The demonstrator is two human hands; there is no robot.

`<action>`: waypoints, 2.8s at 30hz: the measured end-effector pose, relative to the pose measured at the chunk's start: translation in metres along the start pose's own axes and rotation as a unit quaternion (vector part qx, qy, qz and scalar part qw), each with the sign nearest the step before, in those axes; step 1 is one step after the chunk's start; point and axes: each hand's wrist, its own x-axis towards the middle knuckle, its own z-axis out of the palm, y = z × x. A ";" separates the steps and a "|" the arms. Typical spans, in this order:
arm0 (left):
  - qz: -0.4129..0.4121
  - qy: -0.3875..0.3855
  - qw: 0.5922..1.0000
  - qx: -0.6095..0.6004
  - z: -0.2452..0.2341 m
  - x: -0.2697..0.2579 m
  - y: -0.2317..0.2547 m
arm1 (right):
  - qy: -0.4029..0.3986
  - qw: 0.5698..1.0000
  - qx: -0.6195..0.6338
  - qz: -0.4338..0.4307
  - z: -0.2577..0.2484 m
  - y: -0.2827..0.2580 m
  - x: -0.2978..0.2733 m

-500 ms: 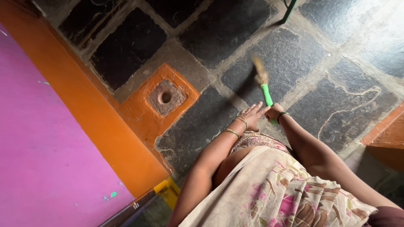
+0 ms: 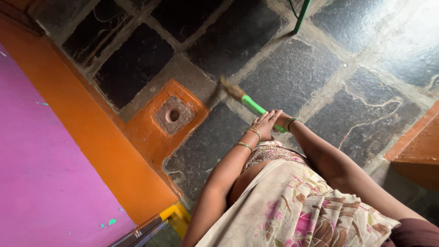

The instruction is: The person sweeps the stone floor with a hand broom, moving debris towards a small drain hole.

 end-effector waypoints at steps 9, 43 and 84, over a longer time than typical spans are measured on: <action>-0.035 -0.002 0.999 -0.033 0.030 0.005 0.019 | -0.130 0.986 -0.103 -0.019 -0.003 0.022 -0.009; -0.080 0.035 0.991 -0.099 0.093 -0.120 0.029 | -0.086 0.996 -0.022 -0.009 0.087 0.013 -0.081; -0.058 -0.019 0.998 -0.033 0.192 -0.118 0.156 | 0.048 0.915 0.364 0.169 0.073 0.152 -0.221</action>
